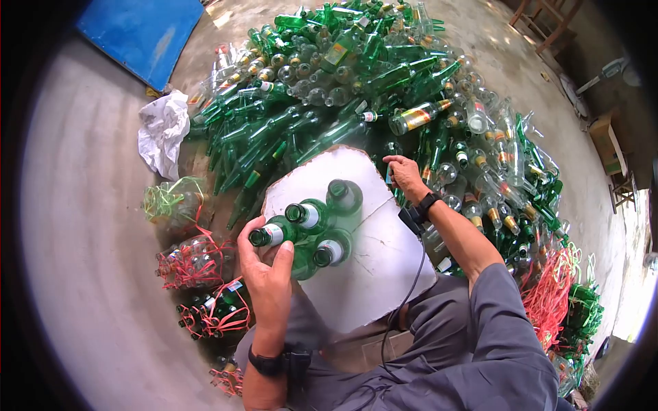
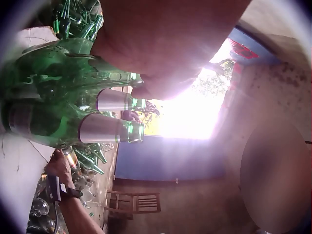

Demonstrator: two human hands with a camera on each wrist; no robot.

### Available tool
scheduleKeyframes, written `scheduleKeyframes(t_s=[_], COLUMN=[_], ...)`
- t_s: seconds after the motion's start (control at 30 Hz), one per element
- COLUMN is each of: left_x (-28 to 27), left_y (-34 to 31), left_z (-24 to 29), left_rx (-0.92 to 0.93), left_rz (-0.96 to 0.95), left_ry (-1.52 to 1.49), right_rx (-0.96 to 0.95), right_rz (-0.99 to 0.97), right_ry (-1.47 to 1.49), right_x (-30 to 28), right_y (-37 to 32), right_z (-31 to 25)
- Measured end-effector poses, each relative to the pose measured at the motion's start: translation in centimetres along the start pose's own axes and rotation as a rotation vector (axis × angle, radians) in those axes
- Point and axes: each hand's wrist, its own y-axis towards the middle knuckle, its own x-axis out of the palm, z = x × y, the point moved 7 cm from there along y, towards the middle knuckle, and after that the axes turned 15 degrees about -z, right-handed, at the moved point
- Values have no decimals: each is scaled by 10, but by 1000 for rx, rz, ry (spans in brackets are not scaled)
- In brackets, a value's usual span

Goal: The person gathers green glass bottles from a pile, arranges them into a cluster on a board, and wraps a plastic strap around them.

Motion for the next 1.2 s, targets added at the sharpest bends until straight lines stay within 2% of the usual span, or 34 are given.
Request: scheduleKeyframes(t_s=[0.27,0.4,0.6,0.73,0.77,0.8,0.83,0.97,1.13,1.2], left_x=[-1,-1,-7,-6,-8,-10,-10,-9,-10,-11], left_y=[1,2,2,1,0,1,3,6,5,8], left_z=[-1,-11,-5,-3,-4,-7,-10,-19,-21,-26], left_rx=[12,-11,48,11,8,4,1,60,66,63], left_rz=[40,34,93,78,85,96,105,131,135,142], left_ry=[47,-90,97,58,56,104,152,59,71,93], right_rx=[-136,-193,-192,-171,-223,-277,-232,-264,-315,-380], right_rz=[73,114,111,83,90,100,117,111,99,59], right_ry=[-275,-498,-501,-518,-664,-807,-863,-1067,-1110,-1218], right_x=[3,-7,-5,-4,-1,4,8,45,84,103], right_y=[-32,-46,-90,-130,-140,-152,-167,-227,-272,-280], right_z=[-37,-52,-79,-105,-116,-128,-140,-189,-213,-217])
